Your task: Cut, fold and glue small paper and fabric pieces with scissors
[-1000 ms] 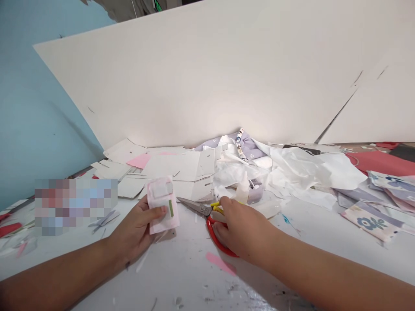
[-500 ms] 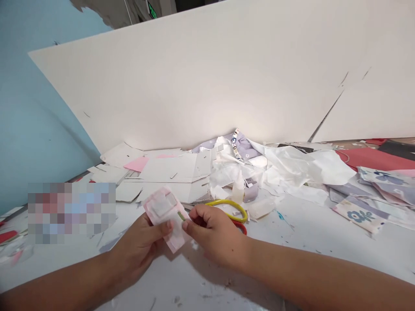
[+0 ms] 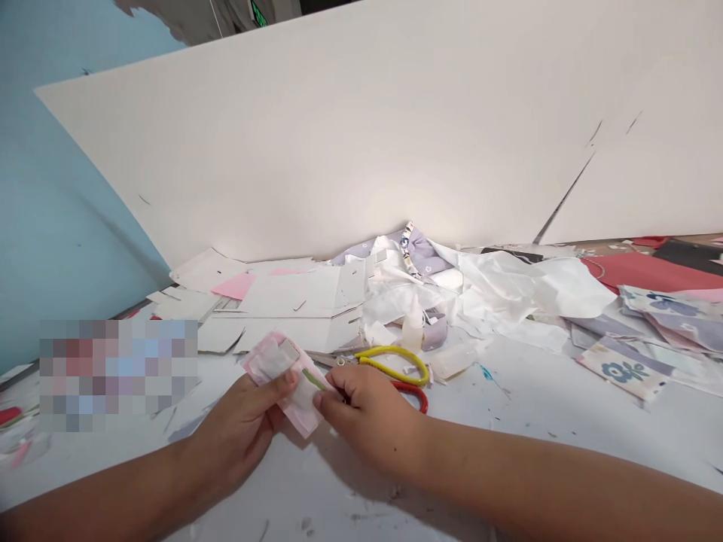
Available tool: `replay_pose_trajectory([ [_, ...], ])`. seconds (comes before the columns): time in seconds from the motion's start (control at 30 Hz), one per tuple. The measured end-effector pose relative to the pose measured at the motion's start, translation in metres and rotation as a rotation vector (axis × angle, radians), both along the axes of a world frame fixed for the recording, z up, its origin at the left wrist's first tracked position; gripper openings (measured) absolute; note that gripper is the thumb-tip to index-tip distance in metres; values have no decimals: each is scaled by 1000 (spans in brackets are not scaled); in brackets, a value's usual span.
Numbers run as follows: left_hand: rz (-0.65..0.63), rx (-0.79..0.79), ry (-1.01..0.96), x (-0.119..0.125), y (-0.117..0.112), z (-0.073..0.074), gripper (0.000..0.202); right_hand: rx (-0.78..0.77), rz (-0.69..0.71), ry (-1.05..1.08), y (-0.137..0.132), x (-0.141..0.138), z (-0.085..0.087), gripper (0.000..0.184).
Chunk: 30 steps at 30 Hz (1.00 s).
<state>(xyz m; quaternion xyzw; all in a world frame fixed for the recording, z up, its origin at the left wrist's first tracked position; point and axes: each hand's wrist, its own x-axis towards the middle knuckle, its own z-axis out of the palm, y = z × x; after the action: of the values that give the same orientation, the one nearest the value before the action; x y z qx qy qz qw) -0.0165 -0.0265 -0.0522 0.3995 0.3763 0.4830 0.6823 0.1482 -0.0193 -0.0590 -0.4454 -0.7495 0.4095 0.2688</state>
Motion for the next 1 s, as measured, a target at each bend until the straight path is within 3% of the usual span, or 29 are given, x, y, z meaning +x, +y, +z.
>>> replay_pose_trajectory([
  [0.1,-14,-3,-11,-1,0,-2,11,-52,54,10,0,0,-1,20],
  [0.37,75,-78,16,1,2,0,8,-12,108,-13,-2,-7,-4,18],
  [0.47,60,-81,9,0,3,-1,10,-96,77,46,-1,-7,-6,22],
  [0.63,-36,-22,3,-4,3,-2,14,-243,7,228,3,-1,-9,8],
  [0.83,7,-70,68,-4,3,-2,23,-237,50,283,2,0,-9,8],
  [1.0,-49,-57,55,-2,1,-1,19,-276,14,307,2,-2,-9,5],
])
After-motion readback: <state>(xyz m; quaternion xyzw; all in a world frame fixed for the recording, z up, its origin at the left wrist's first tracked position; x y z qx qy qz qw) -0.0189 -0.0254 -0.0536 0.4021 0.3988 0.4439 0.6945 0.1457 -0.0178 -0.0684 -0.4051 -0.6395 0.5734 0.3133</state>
